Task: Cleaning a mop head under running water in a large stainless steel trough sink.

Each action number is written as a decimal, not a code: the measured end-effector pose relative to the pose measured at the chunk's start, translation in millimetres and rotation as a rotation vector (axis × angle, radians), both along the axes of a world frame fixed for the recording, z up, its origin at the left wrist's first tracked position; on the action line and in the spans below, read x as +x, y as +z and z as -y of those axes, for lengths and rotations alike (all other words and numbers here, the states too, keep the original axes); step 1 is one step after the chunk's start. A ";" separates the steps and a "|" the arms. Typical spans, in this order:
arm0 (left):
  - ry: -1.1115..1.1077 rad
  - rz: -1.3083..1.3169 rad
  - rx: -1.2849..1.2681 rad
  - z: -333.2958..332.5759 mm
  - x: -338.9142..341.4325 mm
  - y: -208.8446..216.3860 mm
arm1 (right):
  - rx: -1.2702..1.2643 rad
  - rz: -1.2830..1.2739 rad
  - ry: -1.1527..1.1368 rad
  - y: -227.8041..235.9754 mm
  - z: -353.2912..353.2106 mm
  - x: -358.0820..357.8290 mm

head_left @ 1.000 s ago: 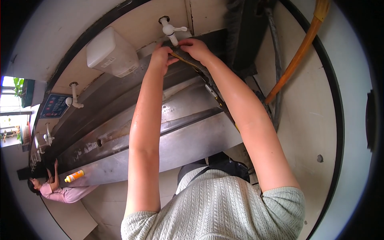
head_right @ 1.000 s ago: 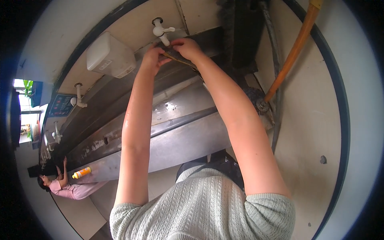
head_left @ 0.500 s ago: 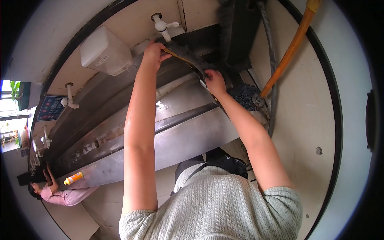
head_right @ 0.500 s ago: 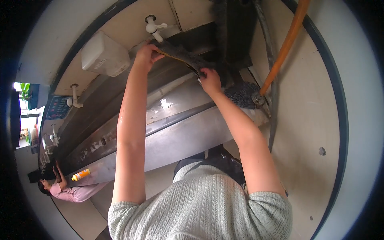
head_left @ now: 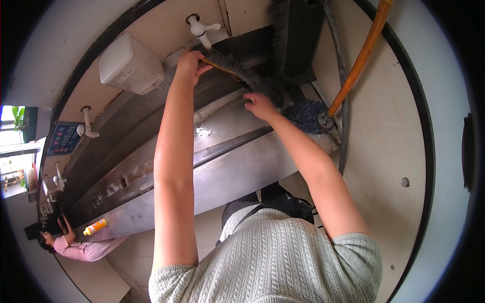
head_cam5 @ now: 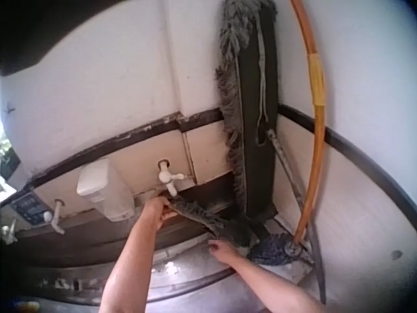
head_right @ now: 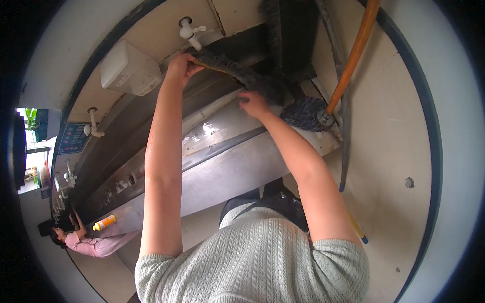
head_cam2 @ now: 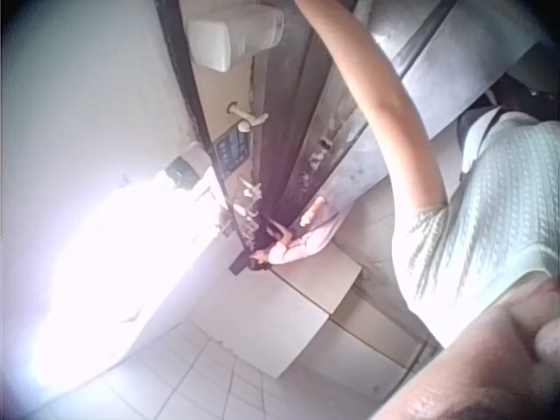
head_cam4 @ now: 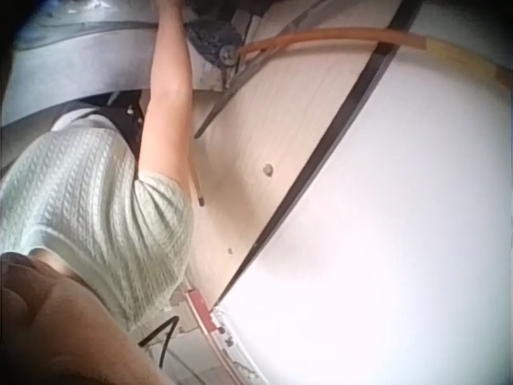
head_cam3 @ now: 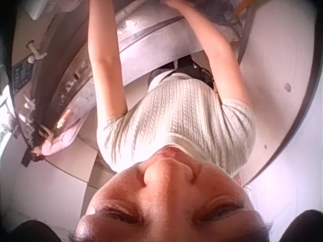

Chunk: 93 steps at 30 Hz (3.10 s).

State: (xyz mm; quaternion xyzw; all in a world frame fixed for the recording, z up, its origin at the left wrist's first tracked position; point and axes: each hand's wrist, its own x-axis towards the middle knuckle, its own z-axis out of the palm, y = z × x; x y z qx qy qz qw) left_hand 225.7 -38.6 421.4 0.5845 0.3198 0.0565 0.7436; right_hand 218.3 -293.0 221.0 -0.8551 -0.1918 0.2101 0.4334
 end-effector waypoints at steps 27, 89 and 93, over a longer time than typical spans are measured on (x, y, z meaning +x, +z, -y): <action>0.011 0.015 -0.048 -1.9 1.9 -5.8 | -0.581 0.022 -0.214 -19.0 325.0 -214.6; 0.356 -0.045 -0.137 -74.1 2.6 1.2 | -0.432 -0.259 -0.157 220.5 296.6 -199.8; 0.365 -0.105 -0.081 -39.0 6.0 11.8 | -0.435 -0.249 -0.165 215.2 299.4 -203.9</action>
